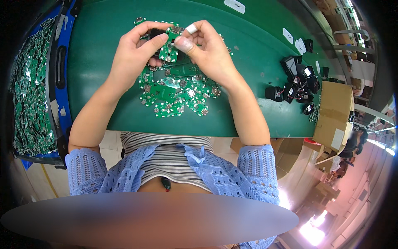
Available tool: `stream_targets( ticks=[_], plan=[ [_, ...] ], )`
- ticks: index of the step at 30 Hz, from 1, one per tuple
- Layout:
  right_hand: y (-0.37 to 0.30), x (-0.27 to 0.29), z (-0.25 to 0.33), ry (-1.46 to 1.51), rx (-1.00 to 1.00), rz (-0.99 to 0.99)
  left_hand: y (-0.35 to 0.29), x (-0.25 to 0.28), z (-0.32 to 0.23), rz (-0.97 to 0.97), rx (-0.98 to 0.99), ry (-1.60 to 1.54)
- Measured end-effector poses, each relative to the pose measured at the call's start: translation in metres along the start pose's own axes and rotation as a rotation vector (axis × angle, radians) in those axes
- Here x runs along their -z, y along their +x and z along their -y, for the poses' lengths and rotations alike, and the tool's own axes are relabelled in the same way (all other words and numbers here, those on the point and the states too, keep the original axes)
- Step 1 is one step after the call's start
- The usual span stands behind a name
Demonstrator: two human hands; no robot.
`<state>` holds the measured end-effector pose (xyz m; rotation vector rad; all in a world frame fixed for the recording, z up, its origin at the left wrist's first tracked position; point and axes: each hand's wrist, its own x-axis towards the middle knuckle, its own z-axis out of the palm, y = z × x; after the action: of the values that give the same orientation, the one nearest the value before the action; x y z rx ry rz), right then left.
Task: The person picks up a black plastic housing and a circuit board, fits the board into the housing by hand, and presses them together. They place the assembled unit onto the green surface and repeat the process with another housing and circuit board.
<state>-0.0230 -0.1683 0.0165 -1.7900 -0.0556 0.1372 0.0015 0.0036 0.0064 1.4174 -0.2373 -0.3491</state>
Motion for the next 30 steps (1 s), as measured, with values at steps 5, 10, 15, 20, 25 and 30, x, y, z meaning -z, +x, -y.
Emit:
stream_targets(
  ticks=[5,10,15,20,25,30],
  plan=[
    [0.004,-0.007,0.004,0.109,-0.099,0.005,-0.002,0.001,0.001,-0.005,-0.014,0.012],
    [0.009,-0.018,-0.012,-0.025,0.088,-0.141,0.002,-0.003,0.008,-0.050,-0.022,-0.011],
    [0.004,-0.026,0.004,0.150,0.076,-0.248,0.013,0.003,0.019,-0.198,-0.321,-0.070],
    [0.003,-0.019,0.003,0.243,0.071,-0.220,0.006,-0.004,0.012,-0.015,-0.306,0.027],
    [-0.004,-0.006,-0.001,0.139,0.034,-0.185,0.011,0.001,0.018,-0.012,-0.157,0.242],
    [-0.012,-0.020,-0.001,0.050,0.125,-0.284,0.003,-0.008,0.013,0.004,-0.378,0.099]
  ],
)
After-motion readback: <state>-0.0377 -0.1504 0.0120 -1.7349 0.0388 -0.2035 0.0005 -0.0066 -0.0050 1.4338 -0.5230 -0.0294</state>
